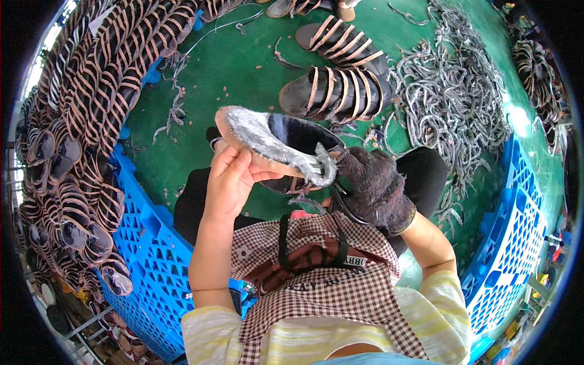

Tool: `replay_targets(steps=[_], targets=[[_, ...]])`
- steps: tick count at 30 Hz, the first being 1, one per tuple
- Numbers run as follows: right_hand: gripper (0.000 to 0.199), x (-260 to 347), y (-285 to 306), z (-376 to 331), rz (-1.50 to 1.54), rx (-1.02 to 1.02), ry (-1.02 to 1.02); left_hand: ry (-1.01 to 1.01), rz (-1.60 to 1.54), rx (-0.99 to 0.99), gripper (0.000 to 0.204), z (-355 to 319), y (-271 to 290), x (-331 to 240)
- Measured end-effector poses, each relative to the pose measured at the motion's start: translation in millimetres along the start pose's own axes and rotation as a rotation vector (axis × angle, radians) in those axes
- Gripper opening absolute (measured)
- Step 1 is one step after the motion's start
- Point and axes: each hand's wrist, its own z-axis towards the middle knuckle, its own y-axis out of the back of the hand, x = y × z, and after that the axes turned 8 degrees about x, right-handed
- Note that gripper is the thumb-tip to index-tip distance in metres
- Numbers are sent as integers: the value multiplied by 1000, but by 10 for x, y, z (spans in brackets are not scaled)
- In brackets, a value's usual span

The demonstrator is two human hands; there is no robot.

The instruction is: Trimming excess material from newly manufactured shoes using scissors.

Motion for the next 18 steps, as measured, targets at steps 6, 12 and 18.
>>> replay_targets(steps=[6,12,18], targets=[[57,11,13,-21,-85,95,-4,-59,-79,-96,27,-35,57,-50],[53,122,-32,42,2,112,-5,70,-2,82,27,-86,-28,58],[46,128,-123,0,96,22,9,134,275,75,20,-116,-58,107]])
